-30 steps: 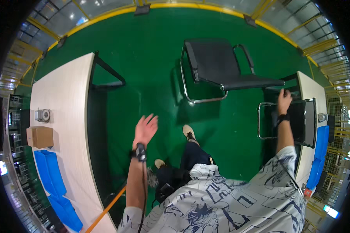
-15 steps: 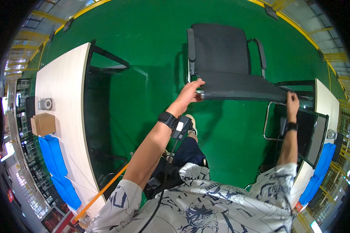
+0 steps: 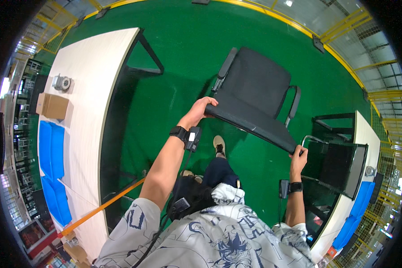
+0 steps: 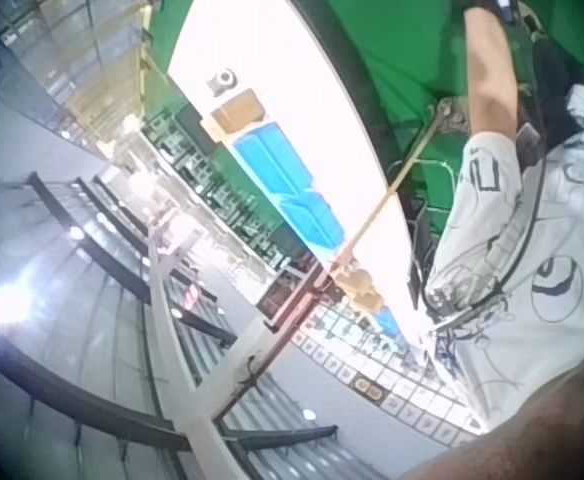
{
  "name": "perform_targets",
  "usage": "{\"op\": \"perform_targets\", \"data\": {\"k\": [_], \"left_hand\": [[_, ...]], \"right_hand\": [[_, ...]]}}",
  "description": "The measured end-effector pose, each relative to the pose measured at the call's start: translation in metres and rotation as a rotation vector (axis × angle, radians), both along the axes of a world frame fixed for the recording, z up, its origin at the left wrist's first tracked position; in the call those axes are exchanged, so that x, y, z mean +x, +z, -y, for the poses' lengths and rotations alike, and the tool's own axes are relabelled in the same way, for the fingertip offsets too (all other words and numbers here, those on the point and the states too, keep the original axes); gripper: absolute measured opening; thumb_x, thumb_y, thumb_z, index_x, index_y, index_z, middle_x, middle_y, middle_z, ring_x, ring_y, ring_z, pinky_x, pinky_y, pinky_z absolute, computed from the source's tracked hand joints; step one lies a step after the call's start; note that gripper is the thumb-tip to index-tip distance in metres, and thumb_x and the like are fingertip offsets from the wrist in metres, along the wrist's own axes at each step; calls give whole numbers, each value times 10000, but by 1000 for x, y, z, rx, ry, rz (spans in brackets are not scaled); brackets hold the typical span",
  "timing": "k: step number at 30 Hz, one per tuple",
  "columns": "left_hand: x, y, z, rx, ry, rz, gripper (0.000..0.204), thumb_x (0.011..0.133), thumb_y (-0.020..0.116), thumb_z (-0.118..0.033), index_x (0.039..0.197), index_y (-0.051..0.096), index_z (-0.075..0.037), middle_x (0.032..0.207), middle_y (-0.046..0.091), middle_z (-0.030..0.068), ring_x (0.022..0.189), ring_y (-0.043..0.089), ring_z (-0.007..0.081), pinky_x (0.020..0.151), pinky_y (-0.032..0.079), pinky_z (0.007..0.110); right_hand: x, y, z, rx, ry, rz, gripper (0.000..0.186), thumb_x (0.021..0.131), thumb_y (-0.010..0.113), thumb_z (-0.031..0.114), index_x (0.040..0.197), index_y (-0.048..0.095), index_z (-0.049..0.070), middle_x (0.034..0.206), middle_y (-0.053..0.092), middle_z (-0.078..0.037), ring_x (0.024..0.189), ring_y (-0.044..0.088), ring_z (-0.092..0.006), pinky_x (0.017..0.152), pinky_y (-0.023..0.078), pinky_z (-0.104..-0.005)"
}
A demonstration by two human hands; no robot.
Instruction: The recorder is mopping the green floor in a warehouse, moving chairs to clean underneath them.
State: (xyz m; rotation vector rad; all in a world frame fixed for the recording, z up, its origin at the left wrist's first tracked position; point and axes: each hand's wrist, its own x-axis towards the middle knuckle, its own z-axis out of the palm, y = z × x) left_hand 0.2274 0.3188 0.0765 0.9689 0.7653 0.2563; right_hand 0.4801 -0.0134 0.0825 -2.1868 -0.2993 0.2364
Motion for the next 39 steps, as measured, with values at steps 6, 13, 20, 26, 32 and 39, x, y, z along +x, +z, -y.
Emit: {"op": "perform_targets", "data": {"k": [6,13,20,26,32,39], "left_hand": [[-95,-20,74,77,99,101,191,818,358,-191,703,482,-102,938,498,-17,877,442,116,738,393,306],[-184,-44,115,-63,412,120,169,769,381,-172,626,436,-102,866,525,-15,770,437,104,638,372,281],[-226,-41,165,-58,631,231,184,794,370,-157,623,355,-90,870,464,23,760,402,127,700,356,281],[-250,-20,185,289,790,-22,184,753,374,-122,577,355,-72,835,475,46,748,411,122,671,349,245],[-288,-7,232,206,1090,-171,121,756,387,-141,645,358,-102,824,470,34,785,442,149,748,385,277],[-277,6,309,69,1479,-182,192,831,325,-224,670,366,-128,866,497,23,786,462,153,687,426,319]], "right_hand": [[-56,-7,38,-88,27,18,254,837,495,263,923,490,24,880,533,-88,731,547,-149,532,507,-256],[-104,-8,29,-41,248,183,200,813,507,157,910,503,-18,986,541,-177,941,513,-269,835,380,-322],[-119,28,-26,27,536,331,164,811,490,117,891,486,-26,975,551,-176,910,530,-272,816,395,-314],[-108,-5,-65,38,725,131,158,816,494,138,887,494,-3,989,556,-168,902,542,-242,802,409,-315],[-141,11,-130,203,1019,98,92,799,502,99,811,496,7,921,582,-172,850,568,-277,747,433,-327],[-177,18,-193,335,1289,124,102,749,539,82,770,485,-1,819,586,-158,712,575,-295,647,450,-332]]}}
